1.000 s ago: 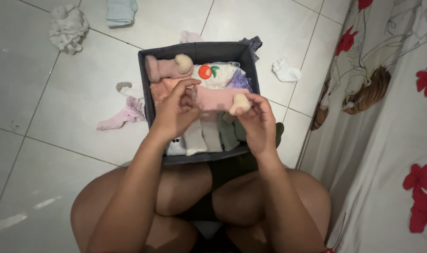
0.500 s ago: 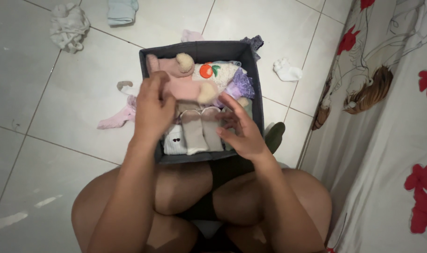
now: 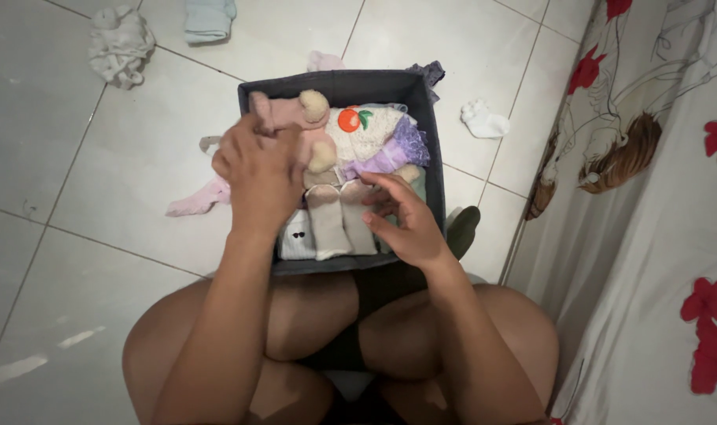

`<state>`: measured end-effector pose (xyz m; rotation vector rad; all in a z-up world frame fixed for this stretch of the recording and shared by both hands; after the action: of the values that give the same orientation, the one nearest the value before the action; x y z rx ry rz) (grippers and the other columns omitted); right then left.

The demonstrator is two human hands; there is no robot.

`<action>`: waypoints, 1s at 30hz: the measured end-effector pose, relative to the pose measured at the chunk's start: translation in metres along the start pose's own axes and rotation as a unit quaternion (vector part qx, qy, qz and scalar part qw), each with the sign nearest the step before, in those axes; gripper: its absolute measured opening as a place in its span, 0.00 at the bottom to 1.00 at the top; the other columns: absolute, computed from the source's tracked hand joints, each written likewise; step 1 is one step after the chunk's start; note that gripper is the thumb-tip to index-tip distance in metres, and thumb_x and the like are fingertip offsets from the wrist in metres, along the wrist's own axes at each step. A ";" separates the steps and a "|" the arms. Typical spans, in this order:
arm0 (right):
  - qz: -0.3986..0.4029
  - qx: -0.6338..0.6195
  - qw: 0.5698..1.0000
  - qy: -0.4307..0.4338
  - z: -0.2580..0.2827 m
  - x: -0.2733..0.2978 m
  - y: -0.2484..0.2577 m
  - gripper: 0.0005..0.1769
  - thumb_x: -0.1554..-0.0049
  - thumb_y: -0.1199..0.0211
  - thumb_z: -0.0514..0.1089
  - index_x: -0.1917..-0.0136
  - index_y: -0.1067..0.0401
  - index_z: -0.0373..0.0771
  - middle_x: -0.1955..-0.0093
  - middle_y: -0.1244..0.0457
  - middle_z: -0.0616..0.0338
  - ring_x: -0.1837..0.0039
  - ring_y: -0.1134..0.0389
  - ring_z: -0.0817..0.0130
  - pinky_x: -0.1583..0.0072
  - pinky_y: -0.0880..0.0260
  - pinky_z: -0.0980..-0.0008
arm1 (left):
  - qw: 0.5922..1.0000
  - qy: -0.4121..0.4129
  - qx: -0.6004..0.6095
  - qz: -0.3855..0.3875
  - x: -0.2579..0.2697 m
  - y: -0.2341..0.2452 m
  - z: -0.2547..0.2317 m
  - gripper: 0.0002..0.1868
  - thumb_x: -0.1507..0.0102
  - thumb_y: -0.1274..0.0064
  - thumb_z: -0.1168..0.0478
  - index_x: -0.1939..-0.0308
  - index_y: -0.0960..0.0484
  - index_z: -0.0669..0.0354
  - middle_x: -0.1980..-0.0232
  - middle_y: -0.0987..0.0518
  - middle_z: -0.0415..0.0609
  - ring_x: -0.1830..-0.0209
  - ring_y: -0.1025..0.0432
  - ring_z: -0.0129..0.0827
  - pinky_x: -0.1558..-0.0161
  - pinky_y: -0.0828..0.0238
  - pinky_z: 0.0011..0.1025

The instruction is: Organize small clothing items like socks and underwear into a storage bin on the floor

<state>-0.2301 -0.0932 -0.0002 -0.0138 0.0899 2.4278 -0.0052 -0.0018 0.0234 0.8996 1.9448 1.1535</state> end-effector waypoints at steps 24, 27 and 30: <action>-0.250 0.196 0.945 0.080 0.026 -0.002 0.032 0.14 0.43 0.33 0.34 0.42 0.23 0.37 0.45 0.34 0.57 0.49 0.33 0.67 0.51 0.32 0.76 | 0.994 0.070 0.040 -0.071 -0.001 0.002 0.017 0.33 0.48 0.35 0.60 0.41 0.29 0.68 0.53 0.31 0.65 0.54 0.29 0.71 0.56 0.29 0.58; -0.297 0.270 0.915 -0.045 0.036 0.006 0.046 0.26 0.45 0.31 0.40 0.33 0.30 0.40 0.41 0.38 0.50 0.44 0.35 0.56 0.48 0.33 0.66 | 0.960 0.232 0.094 0.121 0.003 0.014 0.021 0.34 0.42 0.44 0.50 0.38 0.38 0.61 0.46 0.29 0.67 0.50 0.27 0.75 0.48 0.32 0.65; -0.247 0.261 0.917 -0.171 0.023 0.007 0.053 0.38 0.47 0.29 0.43 0.28 0.37 0.30 0.34 0.42 0.30 0.37 0.35 0.34 0.40 0.31 0.48 | 0.927 0.286 0.071 0.231 0.011 -0.003 0.039 0.32 0.41 0.51 0.43 0.40 0.41 0.55 0.48 0.21 0.66 0.47 0.24 0.70 0.47 0.32 0.62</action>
<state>-0.2699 -0.1267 0.0253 0.5611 0.5078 1.8038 0.0205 0.0230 0.0043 1.2481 2.3743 1.7127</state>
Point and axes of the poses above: each hand's wrist, its own x-axis away from the middle knuckle, its own y-axis out of the back of the hand, z = x × y, the point moved 1 cm from there along -x, towards the middle knuckle
